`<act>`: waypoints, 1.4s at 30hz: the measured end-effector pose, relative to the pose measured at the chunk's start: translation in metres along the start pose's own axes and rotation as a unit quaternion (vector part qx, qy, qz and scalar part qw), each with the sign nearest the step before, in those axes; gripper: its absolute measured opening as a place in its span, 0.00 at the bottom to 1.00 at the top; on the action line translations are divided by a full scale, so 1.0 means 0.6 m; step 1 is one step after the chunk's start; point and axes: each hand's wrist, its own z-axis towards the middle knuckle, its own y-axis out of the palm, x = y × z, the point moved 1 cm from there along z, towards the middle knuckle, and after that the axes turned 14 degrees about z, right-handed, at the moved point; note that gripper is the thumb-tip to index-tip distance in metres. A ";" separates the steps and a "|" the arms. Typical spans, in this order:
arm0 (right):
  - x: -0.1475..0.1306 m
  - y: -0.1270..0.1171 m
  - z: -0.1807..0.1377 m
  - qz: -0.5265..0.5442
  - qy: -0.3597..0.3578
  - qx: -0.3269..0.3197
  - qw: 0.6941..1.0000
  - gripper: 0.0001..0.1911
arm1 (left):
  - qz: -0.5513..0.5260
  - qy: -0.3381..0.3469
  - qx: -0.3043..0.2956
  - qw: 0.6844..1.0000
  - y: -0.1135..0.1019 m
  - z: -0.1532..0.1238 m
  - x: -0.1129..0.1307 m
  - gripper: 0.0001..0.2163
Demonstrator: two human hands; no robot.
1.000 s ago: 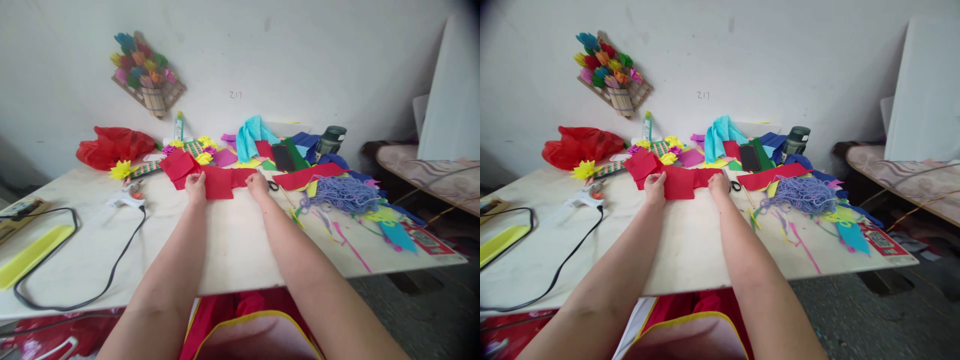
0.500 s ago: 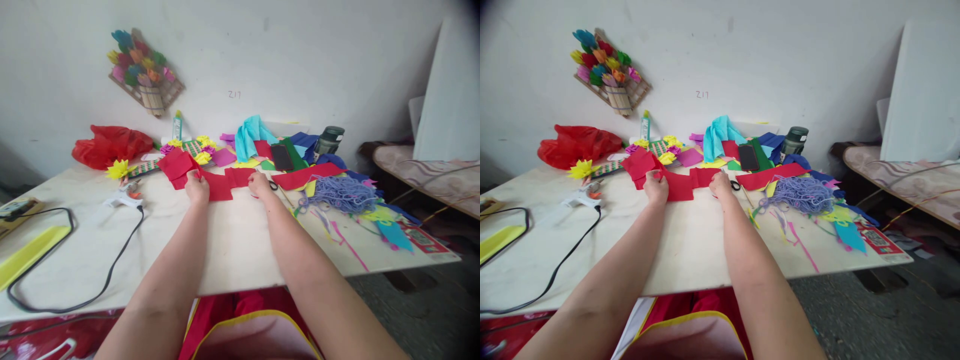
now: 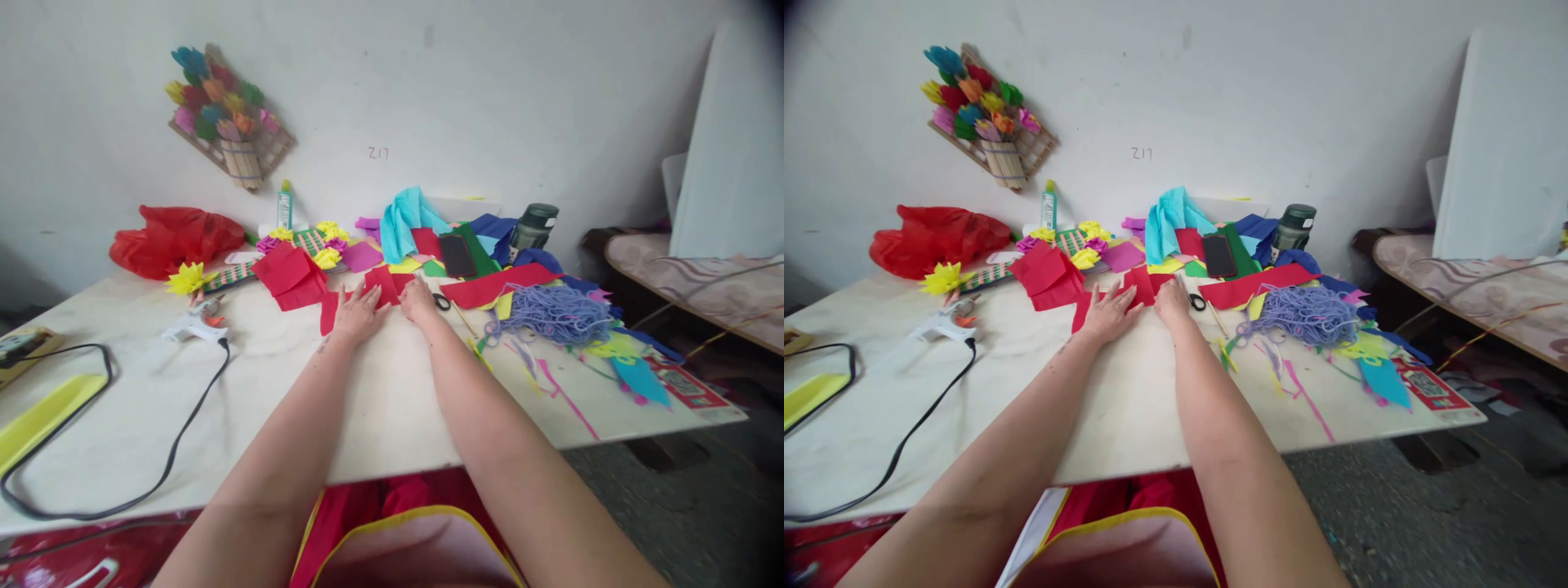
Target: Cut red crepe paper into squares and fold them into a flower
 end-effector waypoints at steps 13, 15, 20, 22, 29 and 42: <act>0.000 -0.017 -0.001 0.099 -0.017 0.018 0.995 0.10 | 0.363 0.017 -0.233 0.902 -0.005 -0.010 0.013 0.28; 0.001 -0.016 -0.002 0.131 -0.026 0.014 0.991 0.13 | 0.369 0.018 -0.238 0.898 -0.004 -0.010 0.013 0.29; 0.005 -0.010 -0.002 0.156 -0.033 0.005 0.987 0.14 | 0.358 0.024 -0.224 0.906 0.000 -0.010 0.011 0.29; 0.008 -0.008 0.001 0.164 -0.027 0.007 0.986 0.12 | 0.349 0.024 -0.208 0.914 0.001 -0.011 0.010 0.28; 0.017 -0.003 0.013 0.336 -0.027 0.041 0.941 0.16 | 0.280 -0.026 -0.038 0.959 -0.013 -0.001 0.022 0.20; 0.002 -0.025 0.013 0.642 0.019 0.053 0.765 0.15 | -0.500 -0.300 -0.194 0.789 0.011 0.002 0.062 0.28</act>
